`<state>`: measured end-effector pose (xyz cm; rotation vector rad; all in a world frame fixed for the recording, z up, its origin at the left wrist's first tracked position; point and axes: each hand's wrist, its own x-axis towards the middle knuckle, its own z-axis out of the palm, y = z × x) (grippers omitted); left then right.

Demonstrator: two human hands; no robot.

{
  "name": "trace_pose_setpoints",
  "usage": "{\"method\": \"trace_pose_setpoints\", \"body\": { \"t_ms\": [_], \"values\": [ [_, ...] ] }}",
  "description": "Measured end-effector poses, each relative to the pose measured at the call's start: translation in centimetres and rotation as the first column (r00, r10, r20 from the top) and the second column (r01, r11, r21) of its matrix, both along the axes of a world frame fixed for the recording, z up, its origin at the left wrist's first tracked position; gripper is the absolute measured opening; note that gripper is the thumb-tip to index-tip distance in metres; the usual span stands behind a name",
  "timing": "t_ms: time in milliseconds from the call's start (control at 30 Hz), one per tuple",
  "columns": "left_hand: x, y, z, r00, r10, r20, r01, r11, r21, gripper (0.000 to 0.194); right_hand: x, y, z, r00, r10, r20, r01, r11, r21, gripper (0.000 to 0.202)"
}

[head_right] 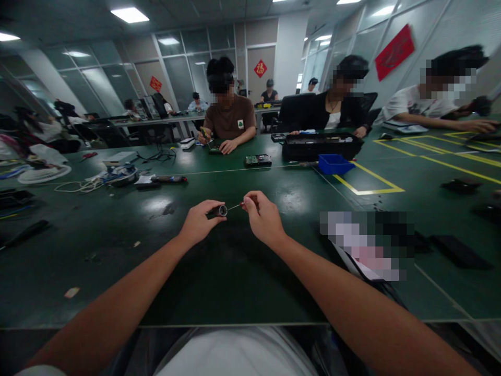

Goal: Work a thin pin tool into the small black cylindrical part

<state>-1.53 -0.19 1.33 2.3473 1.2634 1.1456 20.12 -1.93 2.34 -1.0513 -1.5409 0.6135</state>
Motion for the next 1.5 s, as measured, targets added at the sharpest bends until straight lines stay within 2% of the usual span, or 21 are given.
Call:
{"method": "trace_pose_setpoints", "body": {
  "t_ms": [267,367,600,733,900,1133,1500],
  "values": [
    [0.00,0.09,-0.02,1.000,0.009,0.012,-0.008,1.000,-0.010,0.039,0.16,0.06,-0.02,0.998,-0.001,-0.064,0.001,1.000,0.004,0.022],
    [0.06,-0.03,0.08,1.000,0.005,0.009,-0.005,1.000,-0.010,0.040,0.02,-0.17,0.02,0.999,0.026,-0.032,-0.026,1.000,0.005,0.021],
    [0.13,-0.08,0.09,1.000,-0.011,-0.007,0.011,1.000,-0.022,0.039,-0.13,-0.25,-0.06,0.999,0.001,0.046,-0.001,1.000,-0.007,0.020],
    [0.03,0.10,-0.14,1.000,-0.003,-0.015,0.003,1.000,-0.029,0.041,0.03,-0.17,0.09,0.999,-0.044,0.029,0.044,0.999,-0.009,0.021],
    [-0.07,0.22,-0.40,1.000,-0.011,-0.016,0.010,0.999,-0.049,0.040,0.33,-0.25,0.32,0.993,-0.108,-0.048,0.111,0.992,0.067,0.020],
    [0.25,0.00,0.05,0.999,-0.012,-0.039,0.009,0.996,-0.084,0.039,0.35,-0.27,0.05,0.995,-0.046,0.084,0.041,0.997,0.064,0.020],
    [-0.02,0.25,-0.46,0.998,-0.022,-0.062,0.015,0.993,-0.115,0.039,0.67,-0.28,0.53,0.977,-0.112,0.179,0.105,0.993,0.047,0.019]
  ]
}}
